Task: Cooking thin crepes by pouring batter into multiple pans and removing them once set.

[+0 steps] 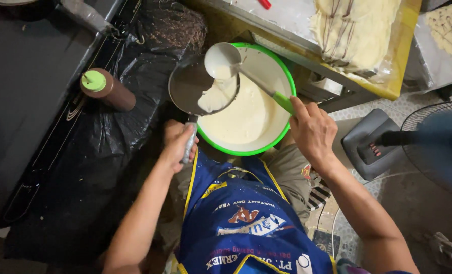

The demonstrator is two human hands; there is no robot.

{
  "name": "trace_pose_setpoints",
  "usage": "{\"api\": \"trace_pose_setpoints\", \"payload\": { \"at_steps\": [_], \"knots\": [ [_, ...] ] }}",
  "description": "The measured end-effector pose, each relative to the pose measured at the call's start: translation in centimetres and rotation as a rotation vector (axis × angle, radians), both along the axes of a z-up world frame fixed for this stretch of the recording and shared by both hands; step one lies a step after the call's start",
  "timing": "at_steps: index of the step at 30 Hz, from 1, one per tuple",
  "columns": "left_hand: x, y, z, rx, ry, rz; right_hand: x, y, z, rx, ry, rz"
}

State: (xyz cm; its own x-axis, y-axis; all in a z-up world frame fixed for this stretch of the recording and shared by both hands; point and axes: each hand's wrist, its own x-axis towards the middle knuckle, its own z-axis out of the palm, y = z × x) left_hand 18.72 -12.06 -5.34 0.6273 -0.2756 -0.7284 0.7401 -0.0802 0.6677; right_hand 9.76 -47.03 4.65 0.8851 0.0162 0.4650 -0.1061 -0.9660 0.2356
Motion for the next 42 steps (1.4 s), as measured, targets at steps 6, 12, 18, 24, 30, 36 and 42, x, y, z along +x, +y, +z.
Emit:
{"api": "trace_pose_setpoints", "payload": {
  "at_steps": [6, 12, 18, 24, 30, 36, 42],
  "knots": [
    [-4.7, -3.7, -8.1, -0.399, 0.0, 0.163, -0.7, 1.2, 1.8, -0.007, 0.016, 0.037],
    [-3.8, -7.9, -8.5, -0.274, -0.287, 0.293, -4.1, 1.9, 3.0, -0.092, -0.033, 0.01],
    [-0.8, -7.2, -4.0, -0.277, 0.067, 0.008, -4.6, 2.8, 1.5, 0.041, 0.074, -0.029],
    [0.2, -5.4, -2.1, -0.136, 0.118, -0.315, -3.7, 1.9, 1.1, 0.357, 0.311, -0.384],
    [-2.3, -5.5, -2.6, -0.011, -0.091, -0.357, -4.7, 0.5, -1.8, 0.367, 0.273, -0.44],
    [-6.4, -6.2, -5.8, -0.163, -0.053, -0.138, -5.8, 0.2, 2.0, 0.208, 0.143, -0.472],
    [-9.4, -9.6, -7.3, -0.399, -0.056, -0.029, -5.3, 0.7, 3.0, -0.052, -0.085, -0.28]
  ]
}}
